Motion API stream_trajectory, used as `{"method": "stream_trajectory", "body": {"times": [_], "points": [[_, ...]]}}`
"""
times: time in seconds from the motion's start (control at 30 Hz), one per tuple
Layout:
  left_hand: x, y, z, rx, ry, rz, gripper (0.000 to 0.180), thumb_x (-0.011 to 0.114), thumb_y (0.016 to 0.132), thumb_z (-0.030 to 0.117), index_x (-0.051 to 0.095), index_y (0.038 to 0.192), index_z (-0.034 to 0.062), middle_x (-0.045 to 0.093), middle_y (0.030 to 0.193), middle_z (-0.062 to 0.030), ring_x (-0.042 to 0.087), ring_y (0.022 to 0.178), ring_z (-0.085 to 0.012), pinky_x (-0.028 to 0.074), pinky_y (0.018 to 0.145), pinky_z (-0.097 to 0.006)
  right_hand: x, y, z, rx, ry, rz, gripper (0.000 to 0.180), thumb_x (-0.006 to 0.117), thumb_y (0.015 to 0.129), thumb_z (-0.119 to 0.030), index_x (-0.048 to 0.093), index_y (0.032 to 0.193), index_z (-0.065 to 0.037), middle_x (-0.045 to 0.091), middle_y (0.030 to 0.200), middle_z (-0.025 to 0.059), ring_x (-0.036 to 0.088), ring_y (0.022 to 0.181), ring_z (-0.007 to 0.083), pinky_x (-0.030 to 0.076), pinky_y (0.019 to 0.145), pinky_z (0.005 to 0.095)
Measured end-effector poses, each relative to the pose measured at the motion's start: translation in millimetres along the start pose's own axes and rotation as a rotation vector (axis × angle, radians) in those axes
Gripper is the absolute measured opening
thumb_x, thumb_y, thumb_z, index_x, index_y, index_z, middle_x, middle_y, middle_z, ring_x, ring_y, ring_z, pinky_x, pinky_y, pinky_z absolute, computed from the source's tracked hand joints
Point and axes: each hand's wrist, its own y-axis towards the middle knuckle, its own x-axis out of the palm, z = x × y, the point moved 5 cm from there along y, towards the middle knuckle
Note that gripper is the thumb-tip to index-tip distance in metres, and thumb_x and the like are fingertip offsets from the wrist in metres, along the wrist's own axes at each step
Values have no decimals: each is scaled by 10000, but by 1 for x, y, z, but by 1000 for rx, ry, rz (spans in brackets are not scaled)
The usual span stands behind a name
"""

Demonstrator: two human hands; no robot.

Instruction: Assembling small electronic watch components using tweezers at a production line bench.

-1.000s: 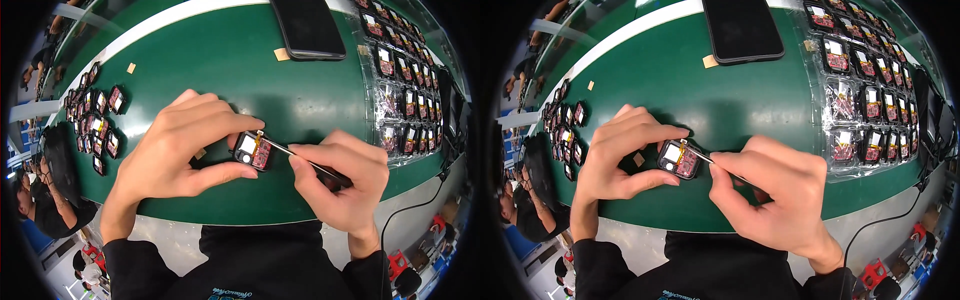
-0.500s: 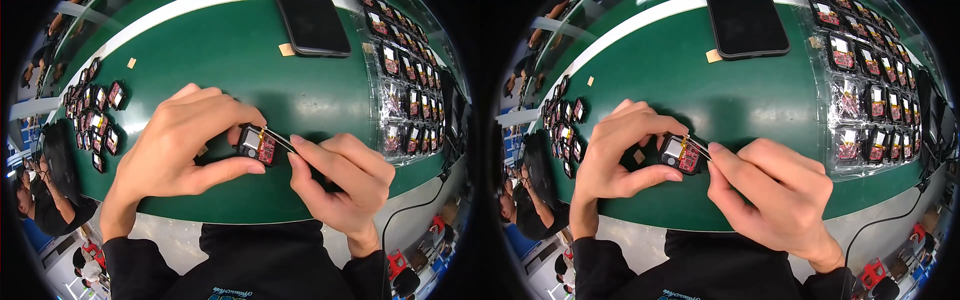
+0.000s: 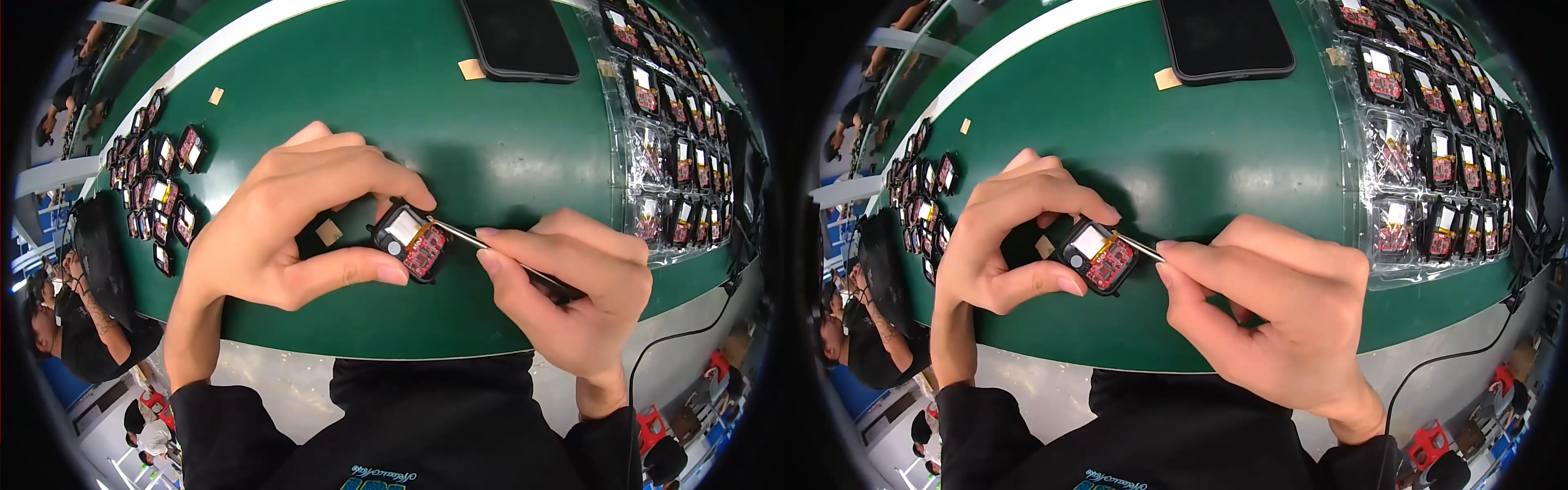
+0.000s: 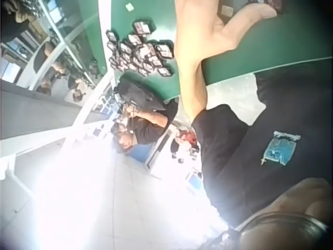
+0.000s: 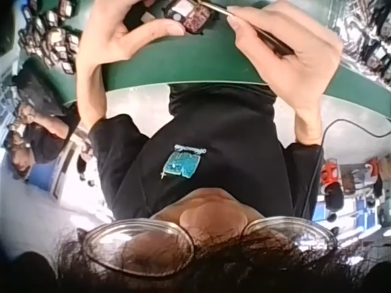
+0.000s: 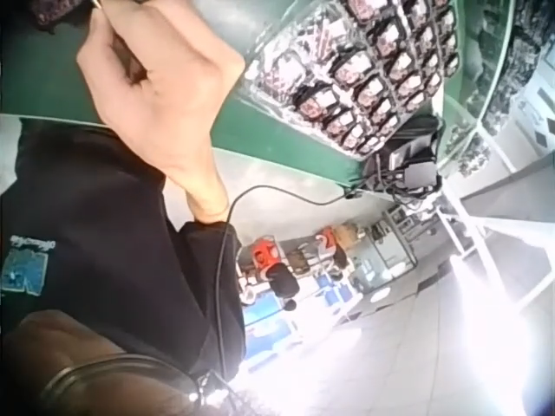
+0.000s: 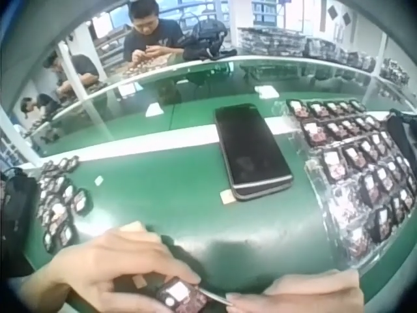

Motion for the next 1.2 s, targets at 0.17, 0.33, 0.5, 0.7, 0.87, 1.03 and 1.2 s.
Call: {"method": "stream_trajectory", "body": {"times": [0.17, 0.33, 0.5, 0.7, 0.87, 1.03, 1.2], "points": [[1, 1, 1, 28, 29, -12, 637, 916, 792, 530, 804, 1174, 32, 781, 977, -67, 604, 784, -218, 398, 782, -367, 0, 0, 0, -2, 6, -22, 208, 851, 806, 83, 868, 1005, 24, 709, 726, 54, 569, 565, 89, 360, 503, 265], [2, 0, 3, 40, 68, -1, 586, 910, 814, 492, 798, 1164, 35, 776, 956, -75, 651, 813, -243, 397, 780, -381, 3, 0, 2, 38, 21, -38, 206, 847, 817, 88, 868, 1010, 21, 692, 715, 44, 567, 569, 87, 365, 510, 258], [2, 1, 5, 46, 79, -22, 558, 910, 817, 455, 794, 1159, 30, 774, 952, -79, 643, 801, -250, 394, 776, -380, 5, -1, 4, -2, 23, -25, 194, 851, 832, 83, 857, 1013, 14, 669, 708, 38, 539, 534, 87, 370, 484, 262], [4, 0, 6, 72, 115, -4, 519, 907, 823, 440, 809, 1128, 31, 773, 933, -66, 629, 780, -249, 389, 762, -380, 6, 0, 3, -40, 33, -19, 183, 856, 842, 77, 844, 1012, 11, 652, 700, 35, 519, 498, 90, 362, 453, 269], [3, 0, 9, 95, 130, -7, 484, 905, 832, 425, 822, 1116, 42, 772, 920, -58, 618, 769, -246, 383, 746, -380, 5, 1, 3, -32, 31, -11, 176, 855, 842, 74, 845, 1004, 7, 656, 695, 33, 523, 495, 89, 362, 448, 271], [3, 0, 7, 114, 120, 10, 468, 908, 836, 407, 825, 1122, 45, 772, 911, -53, 617, 767, -244, 381, 738, -379, 4, 0, 4, -36, 27, -1, 173, 857, 833, 66, 846, 993, 2, 650, 684, 28, 523, 491, 90, 366, 447, 270], [3, 1, 8, 101, 121, 5, 475, 913, 836, 416, 826, 1122, 47, 769, 902, -53, 620, 769, -247, 383, 740, -380, 7, -1, 5, -43, 45, -7, 167, 860, 827, 63, 846, 983, 3, 645, 680, 33, 520, 488, 95, 366, 447, 276]]}}
